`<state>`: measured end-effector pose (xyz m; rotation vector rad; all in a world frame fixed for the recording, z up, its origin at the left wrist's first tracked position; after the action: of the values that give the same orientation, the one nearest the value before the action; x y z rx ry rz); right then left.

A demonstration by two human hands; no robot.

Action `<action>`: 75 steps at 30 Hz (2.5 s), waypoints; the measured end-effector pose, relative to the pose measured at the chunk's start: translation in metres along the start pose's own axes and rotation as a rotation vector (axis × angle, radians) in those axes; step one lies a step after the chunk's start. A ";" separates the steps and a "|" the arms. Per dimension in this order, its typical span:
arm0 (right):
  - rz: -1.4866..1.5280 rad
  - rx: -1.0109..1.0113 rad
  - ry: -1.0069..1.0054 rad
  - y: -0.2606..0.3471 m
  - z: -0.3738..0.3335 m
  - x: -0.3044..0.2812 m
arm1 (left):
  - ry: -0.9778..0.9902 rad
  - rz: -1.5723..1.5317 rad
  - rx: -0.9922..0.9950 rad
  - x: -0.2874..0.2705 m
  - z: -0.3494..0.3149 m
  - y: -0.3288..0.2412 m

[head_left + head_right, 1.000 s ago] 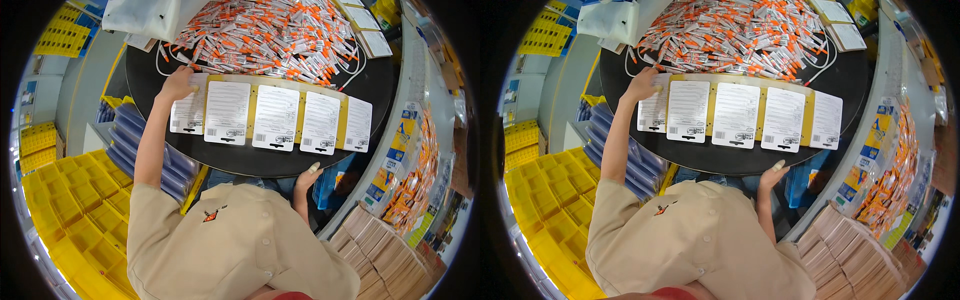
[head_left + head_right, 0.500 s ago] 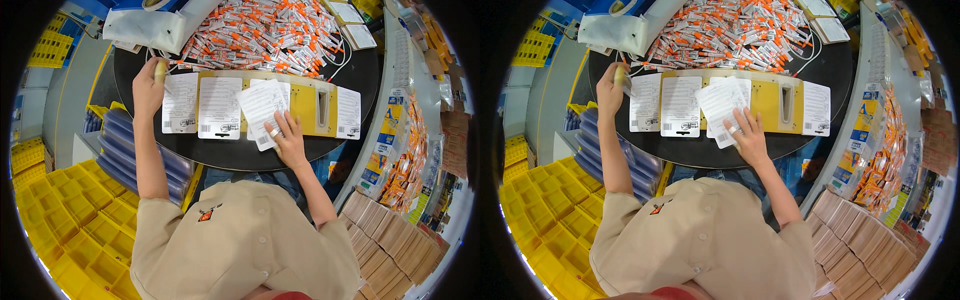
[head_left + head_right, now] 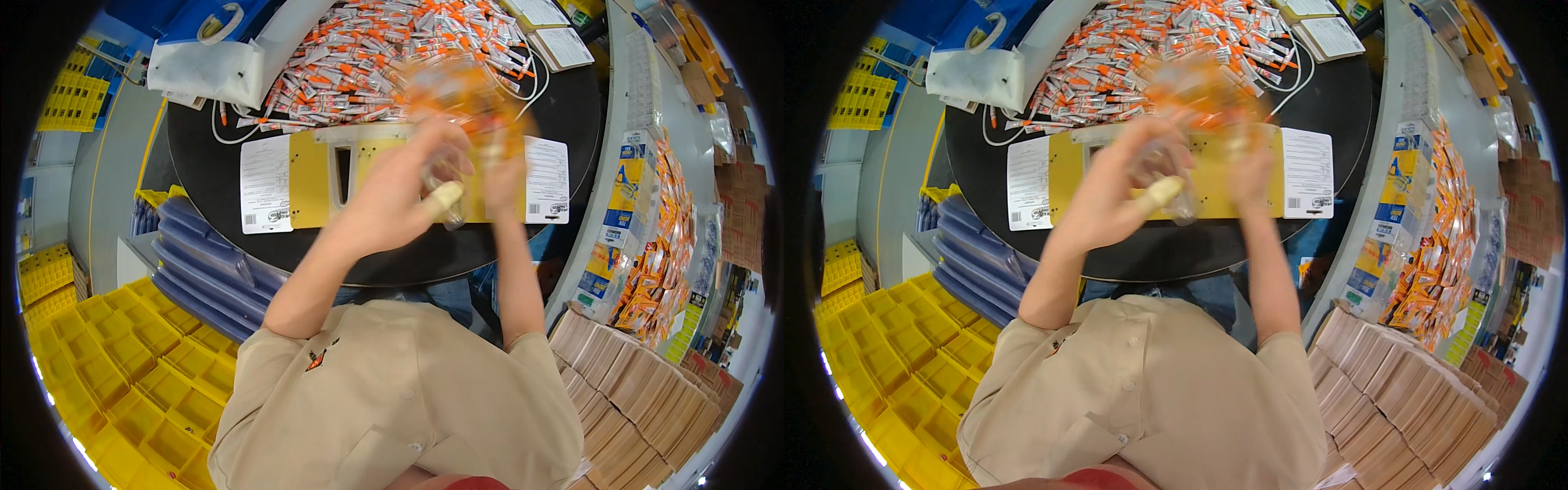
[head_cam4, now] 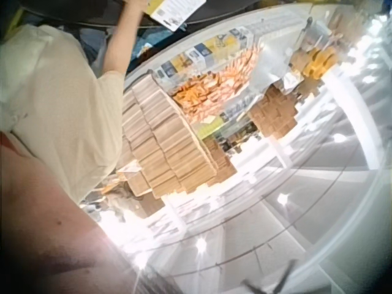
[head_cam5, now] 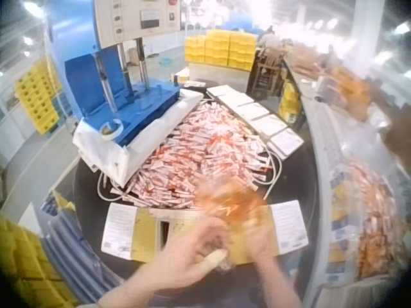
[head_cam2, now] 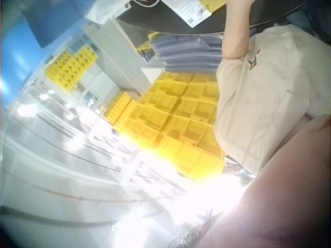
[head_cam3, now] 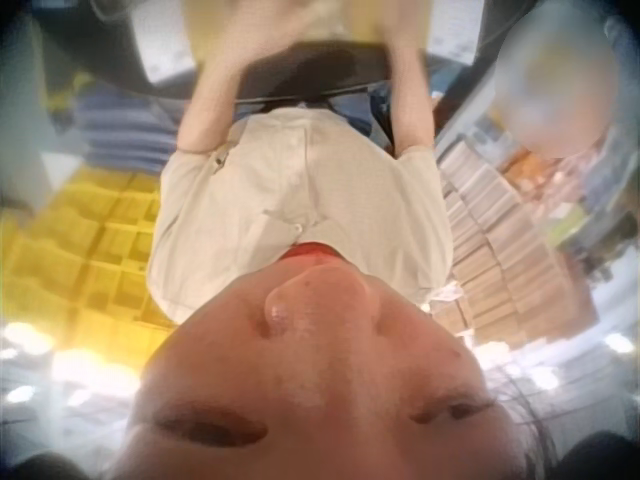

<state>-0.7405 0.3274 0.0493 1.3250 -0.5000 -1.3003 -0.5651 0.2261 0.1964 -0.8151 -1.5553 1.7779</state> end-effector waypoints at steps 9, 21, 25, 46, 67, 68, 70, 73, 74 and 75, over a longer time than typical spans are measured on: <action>0.493 -0.005 -0.931 -0.063 0.185 -0.206 | 0.104 0.406 -0.059 0.113 0.052 0.131; -0.679 -0.527 0.058 -0.033 0.219 0.024 | 0.007 0.701 -0.273 0.100 0.060 0.153; -0.123 -0.060 0.309 -0.010 0.138 -0.012 | -0.115 0.448 -0.206 0.056 0.044 0.143; -0.356 -0.263 0.158 0.014 0.086 0.059 | -0.208 0.408 -0.345 -0.073 -0.010 0.149; -0.799 -0.322 0.228 -0.021 0.026 -0.056 | -0.234 1.052 0.067 -0.110 0.063 0.137; -0.744 -0.402 0.202 -0.020 0.026 -0.061 | -0.168 1.204 0.049 -0.099 0.078 0.145; -0.727 -0.322 0.150 -0.035 0.031 -0.076 | -0.025 1.353 -0.107 -0.082 0.098 0.165; -0.741 -0.351 -0.022 -0.054 0.044 -0.109 | 0.075 1.400 -0.118 -0.071 0.113 0.169; -0.840 -0.262 -0.053 -0.068 0.049 -0.120 | 0.099 1.394 -0.105 -0.071 0.110 0.164; -0.905 -0.093 -0.020 -0.088 0.051 -0.129 | -0.027 1.317 -0.091 -0.077 0.106 0.153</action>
<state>-0.8575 0.4419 0.0352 1.5160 0.1993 -2.0312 -0.6113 0.0852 0.0596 -2.1813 -1.1064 2.5197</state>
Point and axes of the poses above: each hand's wrist, its own z-axis towards the middle knuckle, its own x-axis out of the palm, y = z × x, the point moved 6 cm from there along z, towards the middle knuckle, and after that the axes turned 13 degrees about -y, right-handed, at the moved point
